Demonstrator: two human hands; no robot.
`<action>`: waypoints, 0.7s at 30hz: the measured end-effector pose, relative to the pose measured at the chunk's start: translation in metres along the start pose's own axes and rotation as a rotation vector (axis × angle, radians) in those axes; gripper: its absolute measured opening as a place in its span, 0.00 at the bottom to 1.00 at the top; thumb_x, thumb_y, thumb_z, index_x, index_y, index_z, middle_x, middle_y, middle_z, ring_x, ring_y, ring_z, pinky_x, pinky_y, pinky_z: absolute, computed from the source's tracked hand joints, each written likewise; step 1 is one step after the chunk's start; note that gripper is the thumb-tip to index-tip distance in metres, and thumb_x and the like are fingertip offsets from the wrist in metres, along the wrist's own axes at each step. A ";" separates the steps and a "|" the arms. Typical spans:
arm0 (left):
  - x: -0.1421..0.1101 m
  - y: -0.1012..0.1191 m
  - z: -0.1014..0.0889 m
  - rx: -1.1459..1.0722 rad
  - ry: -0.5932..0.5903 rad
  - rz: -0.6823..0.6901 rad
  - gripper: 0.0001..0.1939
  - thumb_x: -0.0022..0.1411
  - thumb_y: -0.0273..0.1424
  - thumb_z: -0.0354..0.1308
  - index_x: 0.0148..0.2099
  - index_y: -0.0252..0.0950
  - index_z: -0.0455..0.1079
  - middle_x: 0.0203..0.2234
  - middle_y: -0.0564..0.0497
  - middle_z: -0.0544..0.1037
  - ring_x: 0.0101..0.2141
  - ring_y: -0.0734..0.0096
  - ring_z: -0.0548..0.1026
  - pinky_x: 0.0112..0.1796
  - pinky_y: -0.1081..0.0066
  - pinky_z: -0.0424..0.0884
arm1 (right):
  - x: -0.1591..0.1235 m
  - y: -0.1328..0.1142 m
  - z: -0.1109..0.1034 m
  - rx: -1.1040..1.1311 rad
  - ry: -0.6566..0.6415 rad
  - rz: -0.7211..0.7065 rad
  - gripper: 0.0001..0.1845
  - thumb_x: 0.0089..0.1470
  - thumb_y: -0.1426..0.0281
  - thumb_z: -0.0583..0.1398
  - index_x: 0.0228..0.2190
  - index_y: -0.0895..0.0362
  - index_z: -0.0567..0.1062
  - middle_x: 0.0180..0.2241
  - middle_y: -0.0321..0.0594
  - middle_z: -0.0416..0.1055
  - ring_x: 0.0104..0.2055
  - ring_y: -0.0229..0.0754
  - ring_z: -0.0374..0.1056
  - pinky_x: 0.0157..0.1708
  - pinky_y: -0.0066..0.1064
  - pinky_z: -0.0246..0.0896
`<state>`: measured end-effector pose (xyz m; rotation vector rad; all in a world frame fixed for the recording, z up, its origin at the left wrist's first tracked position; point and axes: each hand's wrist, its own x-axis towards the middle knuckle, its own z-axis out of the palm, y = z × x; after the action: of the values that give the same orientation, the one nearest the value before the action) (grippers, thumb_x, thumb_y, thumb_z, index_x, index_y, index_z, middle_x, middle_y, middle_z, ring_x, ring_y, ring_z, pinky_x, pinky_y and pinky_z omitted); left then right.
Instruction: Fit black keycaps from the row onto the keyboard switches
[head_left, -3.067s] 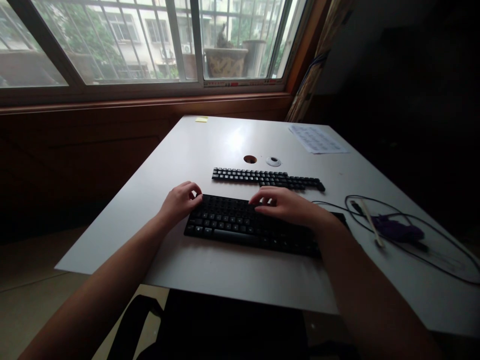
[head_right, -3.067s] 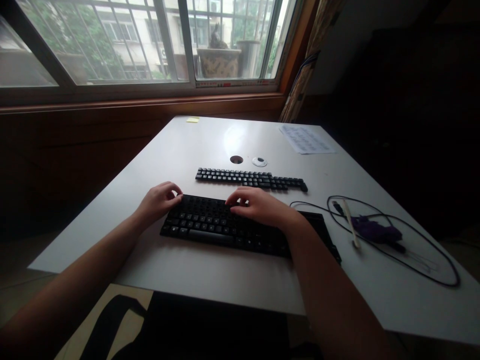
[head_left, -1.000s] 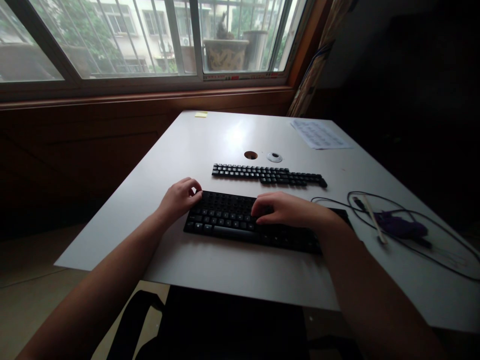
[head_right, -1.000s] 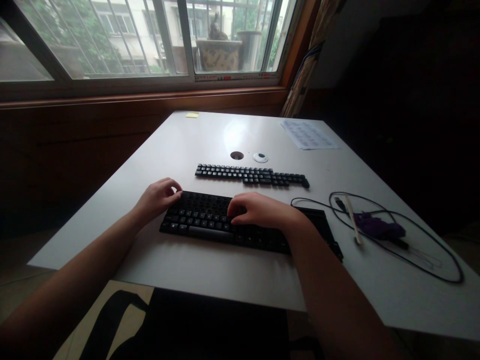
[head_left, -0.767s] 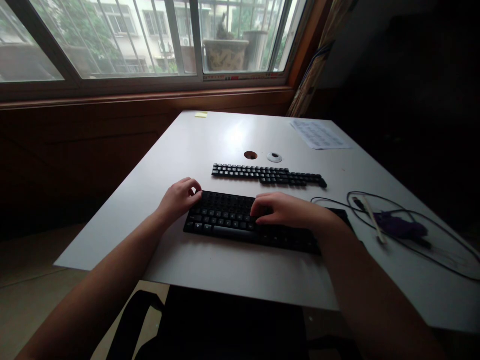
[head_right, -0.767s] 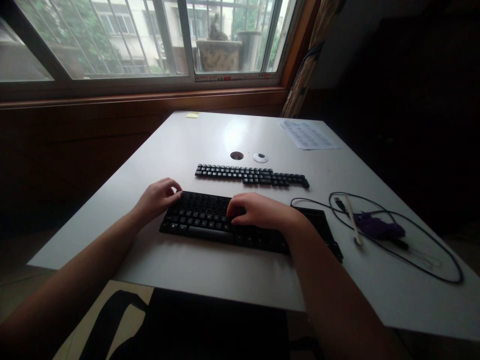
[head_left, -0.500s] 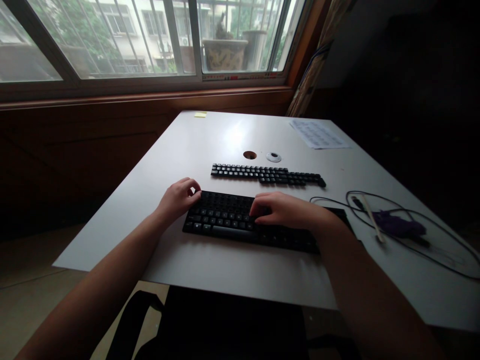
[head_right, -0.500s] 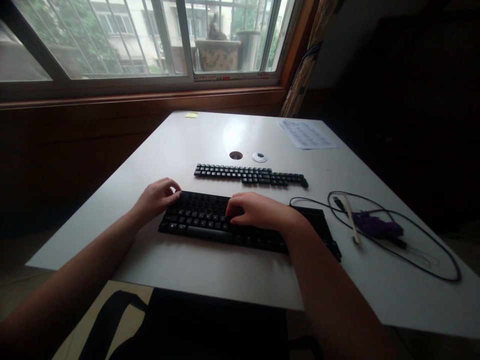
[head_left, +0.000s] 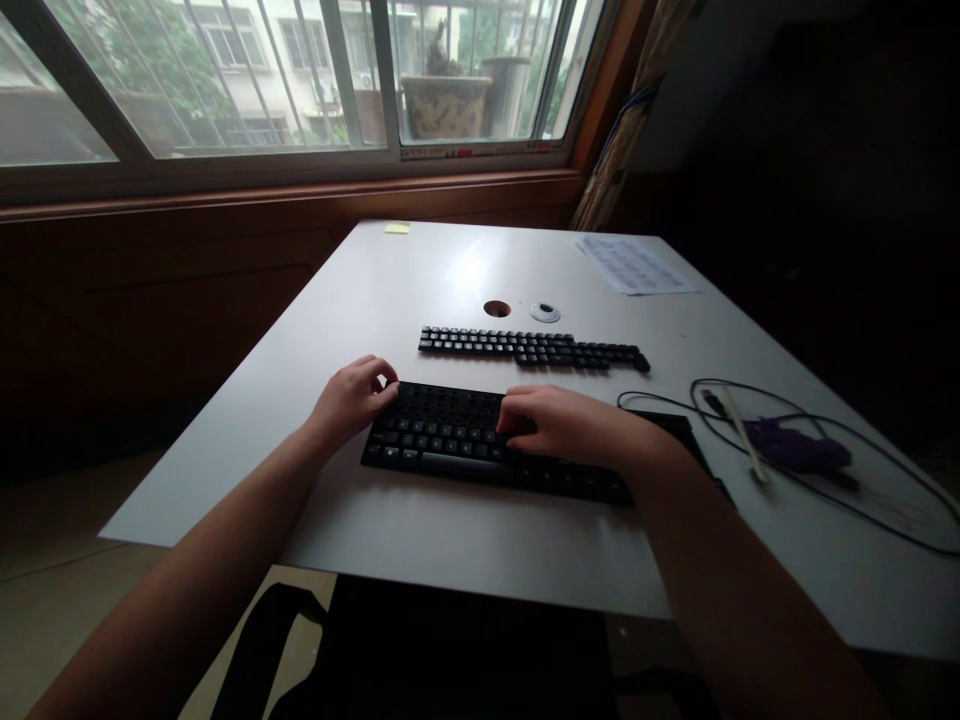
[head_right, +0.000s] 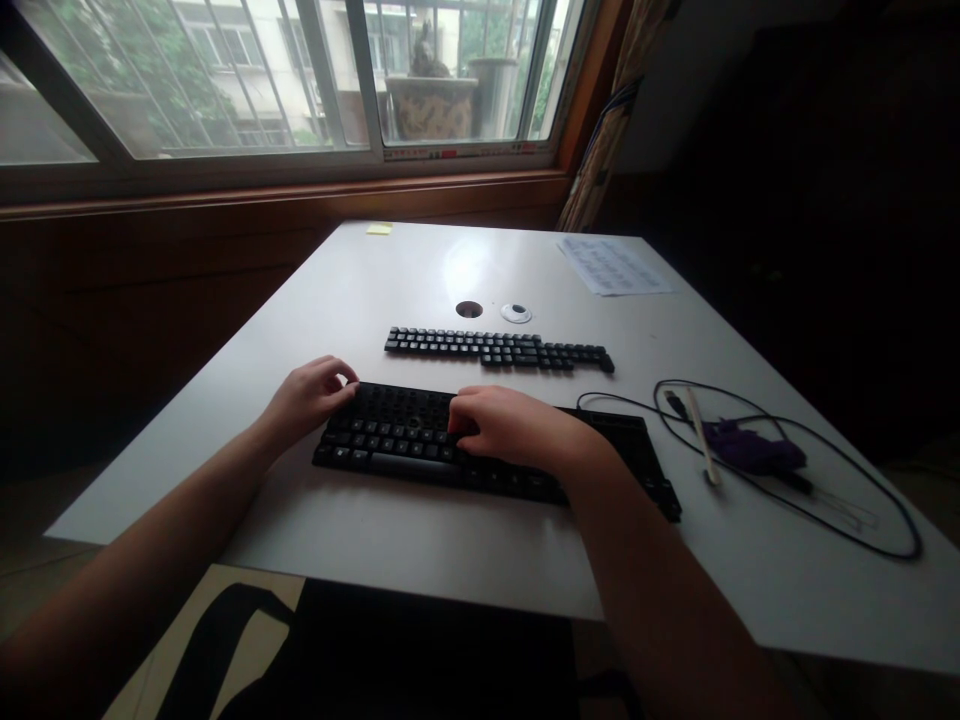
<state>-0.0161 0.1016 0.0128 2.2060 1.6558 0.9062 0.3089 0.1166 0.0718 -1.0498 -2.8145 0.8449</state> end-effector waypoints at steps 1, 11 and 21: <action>0.000 0.000 0.000 -0.004 -0.002 0.000 0.04 0.63 0.32 0.59 0.36 0.38 0.73 0.33 0.52 0.74 0.30 0.71 0.74 0.33 0.70 0.69 | 0.000 0.000 0.000 0.000 -0.003 0.006 0.06 0.53 0.71 0.64 0.36 0.53 0.78 0.41 0.40 0.75 0.40 0.45 0.71 0.38 0.34 0.64; 0.000 0.000 0.000 -0.004 -0.004 -0.006 0.04 0.63 0.32 0.60 0.36 0.38 0.73 0.33 0.52 0.74 0.30 0.71 0.74 0.33 0.70 0.69 | 0.000 0.009 -0.005 0.091 -0.002 -0.049 0.09 0.61 0.62 0.62 0.39 0.51 0.81 0.41 0.40 0.76 0.42 0.45 0.72 0.45 0.36 0.65; -0.001 0.001 0.000 -0.002 -0.004 0.001 0.04 0.63 0.33 0.59 0.36 0.38 0.73 0.33 0.52 0.75 0.30 0.70 0.75 0.32 0.71 0.69 | 0.002 0.031 0.004 0.057 0.041 0.097 0.36 0.55 0.45 0.64 0.61 0.44 0.68 0.58 0.44 0.65 0.62 0.56 0.58 0.63 0.48 0.54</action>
<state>-0.0159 0.1007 0.0131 2.2058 1.6518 0.9034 0.3247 0.1355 0.0527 -1.1894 -2.7091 0.8949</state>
